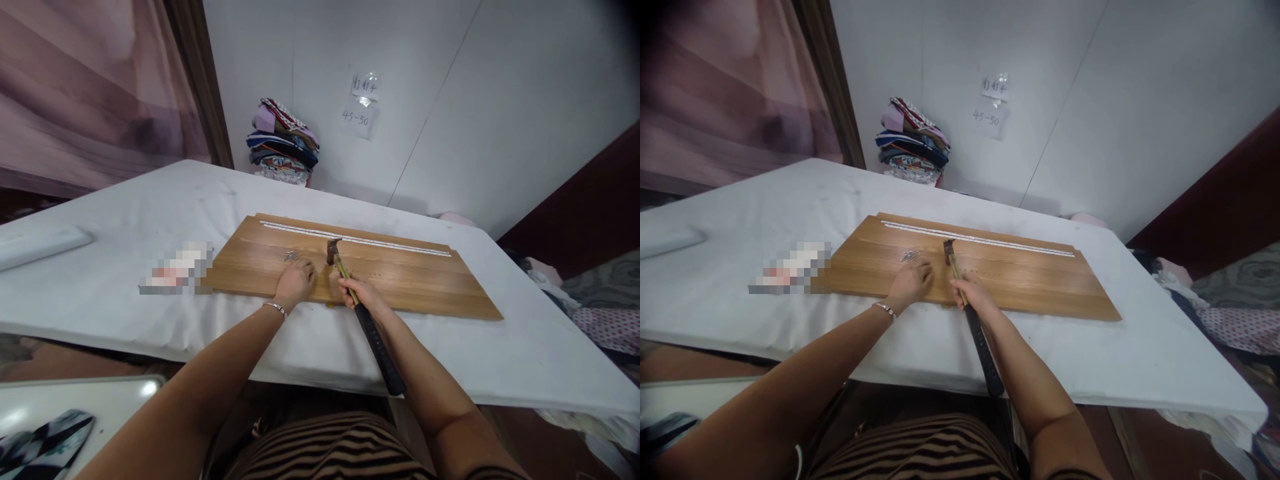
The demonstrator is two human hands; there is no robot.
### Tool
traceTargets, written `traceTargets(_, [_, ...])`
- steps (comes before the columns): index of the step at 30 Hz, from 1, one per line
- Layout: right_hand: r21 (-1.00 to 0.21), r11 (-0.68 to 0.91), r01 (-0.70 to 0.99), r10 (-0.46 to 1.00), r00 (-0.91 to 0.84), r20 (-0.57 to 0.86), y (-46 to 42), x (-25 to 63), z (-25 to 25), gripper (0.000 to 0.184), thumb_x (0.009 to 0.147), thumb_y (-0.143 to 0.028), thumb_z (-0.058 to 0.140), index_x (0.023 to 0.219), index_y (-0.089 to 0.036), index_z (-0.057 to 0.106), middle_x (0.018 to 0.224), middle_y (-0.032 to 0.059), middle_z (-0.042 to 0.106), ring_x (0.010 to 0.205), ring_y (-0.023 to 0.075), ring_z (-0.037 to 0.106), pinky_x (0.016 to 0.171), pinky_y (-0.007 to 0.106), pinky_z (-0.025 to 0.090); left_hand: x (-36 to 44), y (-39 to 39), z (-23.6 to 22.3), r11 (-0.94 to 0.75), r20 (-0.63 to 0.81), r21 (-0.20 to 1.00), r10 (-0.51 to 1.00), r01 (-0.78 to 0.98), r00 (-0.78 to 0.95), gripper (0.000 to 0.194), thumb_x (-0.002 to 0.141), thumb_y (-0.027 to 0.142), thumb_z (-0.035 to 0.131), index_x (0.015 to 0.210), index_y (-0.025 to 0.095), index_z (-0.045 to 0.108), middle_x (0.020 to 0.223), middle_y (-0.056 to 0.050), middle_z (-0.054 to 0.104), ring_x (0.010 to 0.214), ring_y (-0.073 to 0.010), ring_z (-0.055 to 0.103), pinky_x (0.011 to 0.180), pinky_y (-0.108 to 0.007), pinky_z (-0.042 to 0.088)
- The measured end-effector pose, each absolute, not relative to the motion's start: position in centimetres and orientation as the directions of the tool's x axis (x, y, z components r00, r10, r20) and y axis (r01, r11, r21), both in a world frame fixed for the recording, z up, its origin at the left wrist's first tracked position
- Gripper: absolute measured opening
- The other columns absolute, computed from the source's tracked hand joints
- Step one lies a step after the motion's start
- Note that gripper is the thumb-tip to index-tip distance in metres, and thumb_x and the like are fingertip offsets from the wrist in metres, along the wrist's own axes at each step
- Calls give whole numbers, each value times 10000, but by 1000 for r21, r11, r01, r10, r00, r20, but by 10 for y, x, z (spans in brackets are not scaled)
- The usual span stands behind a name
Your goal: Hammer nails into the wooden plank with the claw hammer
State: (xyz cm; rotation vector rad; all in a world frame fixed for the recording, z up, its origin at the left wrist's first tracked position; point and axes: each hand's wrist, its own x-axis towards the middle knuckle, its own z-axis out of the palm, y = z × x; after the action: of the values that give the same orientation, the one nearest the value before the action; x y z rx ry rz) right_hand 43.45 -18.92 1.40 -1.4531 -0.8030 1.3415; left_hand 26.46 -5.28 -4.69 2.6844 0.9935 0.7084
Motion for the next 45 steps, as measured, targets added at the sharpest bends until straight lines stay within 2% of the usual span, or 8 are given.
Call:
traceTargets(11, [-950,-286,-129,936,175,-305,-189,437,9,298,719,-447,739,746,-247,520,487,-73,532,361,90,438,371,207,319,265,-52,-48,-763,382,335,646,553,661,270,974,179,534,766,206,704,976,-120,753,991,-259,687,960,-394,542])
traceTargets(16, [-942,-319,-100,930,157,-332,-188,438,9,329,735,-473,741,715,-250,501,458,-78,501,354,91,431,372,212,318,264,-52,-48,-755,379,352,655,552,654,252,965,178,540,785,201,716,1001,-122,761,1004,-261,689,973,-401,544])
traceTargets(23, [-957,-275,-95,942,173,-288,-190,437,9,306,729,-461,727,704,-248,508,474,-67,520,361,89,434,371,214,319,264,-54,-44,-752,351,348,659,560,666,272,974,179,532,768,197,709,997,-122,757,1013,-258,686,980,-394,537])
traceTargets(31, [-947,-298,-120,933,174,-316,-190,436,14,272,729,-424,724,718,-246,519,487,-70,524,359,87,429,359,214,305,264,-53,-45,-750,361,370,660,549,658,283,972,204,530,789,204,747,1012,-125,759,1034,-266,676,1008,-419,540])
traceTargets(37, [-949,-299,-101,936,162,-312,-189,437,12,325,743,-446,745,683,-246,496,462,-79,497,350,78,410,368,209,327,263,-54,-44,-749,346,367,660,551,667,284,976,193,523,784,201,733,1017,-135,755,1040,-277,681,1001,-426,539])
traceTargets(45, [-950,-292,-114,935,177,-309,-189,436,10,240,760,-398,683,696,-238,515,481,-60,529,365,87,413,362,215,319,264,-54,-43,-752,354,351,658,558,664,285,974,184,523,769,210,718,1000,-118,752,1043,-261,681,1001,-401,538])
